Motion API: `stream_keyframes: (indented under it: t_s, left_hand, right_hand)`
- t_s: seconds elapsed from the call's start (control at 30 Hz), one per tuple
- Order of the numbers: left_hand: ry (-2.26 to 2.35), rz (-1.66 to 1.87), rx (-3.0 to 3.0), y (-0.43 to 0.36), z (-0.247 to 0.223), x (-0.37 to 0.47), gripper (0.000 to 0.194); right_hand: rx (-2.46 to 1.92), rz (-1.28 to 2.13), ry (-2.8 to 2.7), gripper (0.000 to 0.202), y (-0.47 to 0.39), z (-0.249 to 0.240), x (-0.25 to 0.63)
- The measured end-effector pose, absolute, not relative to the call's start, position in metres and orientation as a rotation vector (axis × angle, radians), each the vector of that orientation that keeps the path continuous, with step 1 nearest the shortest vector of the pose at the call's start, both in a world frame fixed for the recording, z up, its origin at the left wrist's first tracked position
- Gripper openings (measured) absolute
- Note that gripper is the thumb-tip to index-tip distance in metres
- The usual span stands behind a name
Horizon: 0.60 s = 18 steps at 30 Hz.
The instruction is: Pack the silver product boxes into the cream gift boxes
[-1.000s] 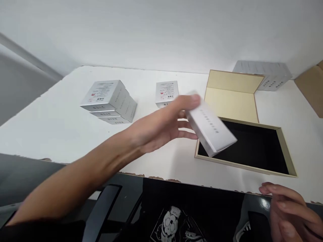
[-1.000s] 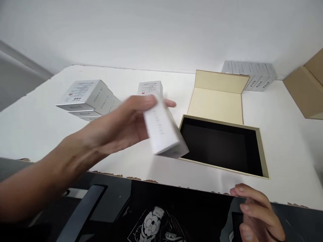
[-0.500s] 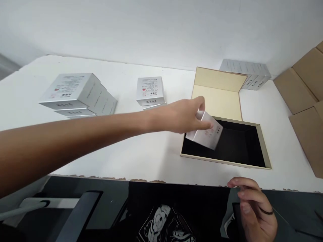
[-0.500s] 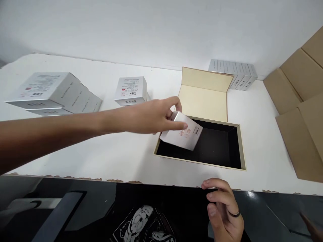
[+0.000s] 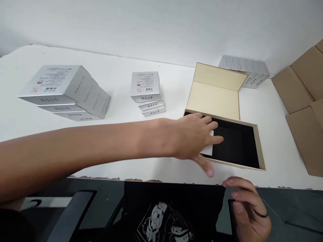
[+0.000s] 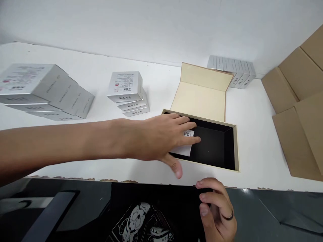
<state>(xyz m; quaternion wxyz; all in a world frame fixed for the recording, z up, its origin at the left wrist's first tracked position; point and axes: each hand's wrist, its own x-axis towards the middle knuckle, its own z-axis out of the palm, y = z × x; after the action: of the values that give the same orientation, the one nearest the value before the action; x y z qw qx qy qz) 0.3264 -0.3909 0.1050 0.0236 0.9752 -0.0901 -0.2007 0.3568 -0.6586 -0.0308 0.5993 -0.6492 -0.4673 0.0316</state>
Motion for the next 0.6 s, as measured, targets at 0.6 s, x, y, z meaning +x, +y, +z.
stream_keyframes:
  t_s: [0.6]
  left_hand:
    - [0.118,0.393,2.615,-0.384,0.083,0.275,0.036]
  right_hand:
    - [-2.244,-0.449,-1.146,0.051,-0.663,-0.042,0.428]
